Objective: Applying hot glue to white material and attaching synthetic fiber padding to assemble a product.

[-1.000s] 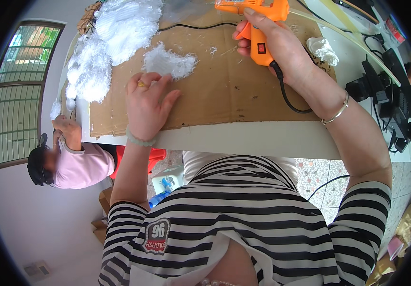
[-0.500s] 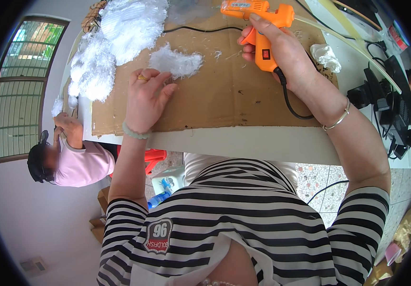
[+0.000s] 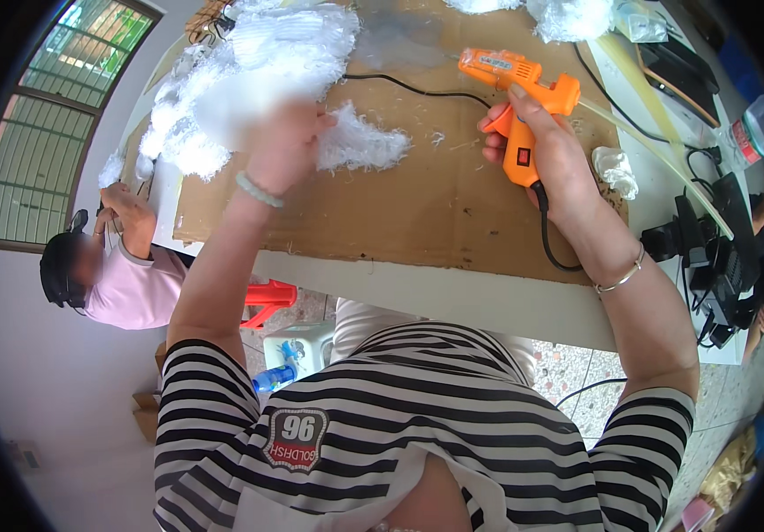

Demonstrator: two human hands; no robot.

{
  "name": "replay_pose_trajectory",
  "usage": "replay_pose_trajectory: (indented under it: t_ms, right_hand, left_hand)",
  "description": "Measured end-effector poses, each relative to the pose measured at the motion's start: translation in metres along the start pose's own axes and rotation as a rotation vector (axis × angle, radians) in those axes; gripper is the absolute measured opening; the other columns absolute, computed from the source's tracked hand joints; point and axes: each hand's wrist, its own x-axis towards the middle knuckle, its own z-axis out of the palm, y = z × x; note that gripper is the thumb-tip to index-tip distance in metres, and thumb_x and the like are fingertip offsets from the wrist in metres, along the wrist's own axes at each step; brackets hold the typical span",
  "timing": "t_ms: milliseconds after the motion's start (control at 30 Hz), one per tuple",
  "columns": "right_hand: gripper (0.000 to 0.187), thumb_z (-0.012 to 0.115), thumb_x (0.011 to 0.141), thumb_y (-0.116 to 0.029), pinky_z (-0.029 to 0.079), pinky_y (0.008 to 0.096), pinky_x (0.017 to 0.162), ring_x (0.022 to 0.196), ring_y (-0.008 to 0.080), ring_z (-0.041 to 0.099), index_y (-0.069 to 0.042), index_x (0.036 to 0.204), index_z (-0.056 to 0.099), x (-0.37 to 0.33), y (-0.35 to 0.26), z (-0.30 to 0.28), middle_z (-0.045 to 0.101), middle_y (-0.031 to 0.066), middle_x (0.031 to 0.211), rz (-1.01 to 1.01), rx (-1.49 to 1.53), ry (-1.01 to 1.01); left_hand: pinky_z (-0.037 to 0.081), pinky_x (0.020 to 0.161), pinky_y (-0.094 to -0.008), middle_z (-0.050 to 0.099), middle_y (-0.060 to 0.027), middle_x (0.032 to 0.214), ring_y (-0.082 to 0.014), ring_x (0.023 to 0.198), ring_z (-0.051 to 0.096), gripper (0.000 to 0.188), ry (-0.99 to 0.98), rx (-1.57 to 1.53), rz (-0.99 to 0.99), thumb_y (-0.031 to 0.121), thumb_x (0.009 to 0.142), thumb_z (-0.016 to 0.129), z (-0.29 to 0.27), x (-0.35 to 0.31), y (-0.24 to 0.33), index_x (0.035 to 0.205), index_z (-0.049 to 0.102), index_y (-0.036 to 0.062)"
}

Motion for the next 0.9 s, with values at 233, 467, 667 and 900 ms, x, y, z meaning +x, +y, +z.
replay_pose_trajectory:
  t_ms: [233, 467, 667, 900]
  right_hand:
    - [0.032, 0.048, 0.096, -0.034, 0.051, 0.0266, 0.069, 0.075, 0.0130, 0.057, -0.004, 0.096, 0.057, 0.001, -0.002, 0.000, 0.062, 0.0081, 0.088, -0.012, -0.011, -0.003]
    - [0.032, 0.048, 0.097, -0.034, 0.051, 0.0269, 0.069, 0.076, 0.0131, 0.057, -0.004, 0.096, 0.057, 0.002, -0.001, -0.003, 0.062, 0.0086, 0.089, -0.009, -0.011, -0.020]
    - [0.032, 0.048, 0.097, -0.034, 0.051, 0.0270, 0.069, 0.075, 0.0131, 0.057, -0.003, 0.096, 0.057, 0.001, -0.002, -0.001, 0.062, 0.0088, 0.088, -0.020, -0.009, -0.025]
    - [0.033, 0.048, 0.097, -0.035, 0.050, 0.0270, 0.069, 0.074, 0.0133, 0.057, -0.004, 0.095, 0.057, 0.000, -0.003, 0.001, 0.062, 0.0083, 0.088, 0.010, -0.022, -0.009]
  left_hand:
    - [0.049, 0.071, -0.0270, 0.069, -0.0067, 0.089, -0.0162, 0.075, 0.061, 0.030, -0.152, -0.661, -0.577, -0.007, 0.076, 0.048, -0.010, 0.010, -0.025, 0.093, 0.069, 0.0057]
    - [0.047, 0.071, -0.0256, 0.067, -0.0064, 0.084, -0.0129, 0.082, 0.060, 0.029, -0.120, -0.568, -0.429, -0.010, 0.079, 0.044, -0.011, 0.017, -0.010, 0.097, 0.064, 0.0015]
    - [0.048, 0.072, -0.0296, 0.066, -0.0102, 0.088, -0.0215, 0.079, 0.061, 0.033, -0.154, -0.392, -0.220, -0.010, 0.076, 0.048, -0.006, 0.016, -0.016, 0.099, 0.065, 0.0048]
    - [0.051, 0.072, -0.0367, 0.065, -0.0123, 0.076, -0.0287, 0.074, 0.061, 0.031, 0.009, -0.280, -0.025, -0.006, 0.072, 0.053, -0.001, 0.031, -0.010, 0.094, 0.069, 0.0077]
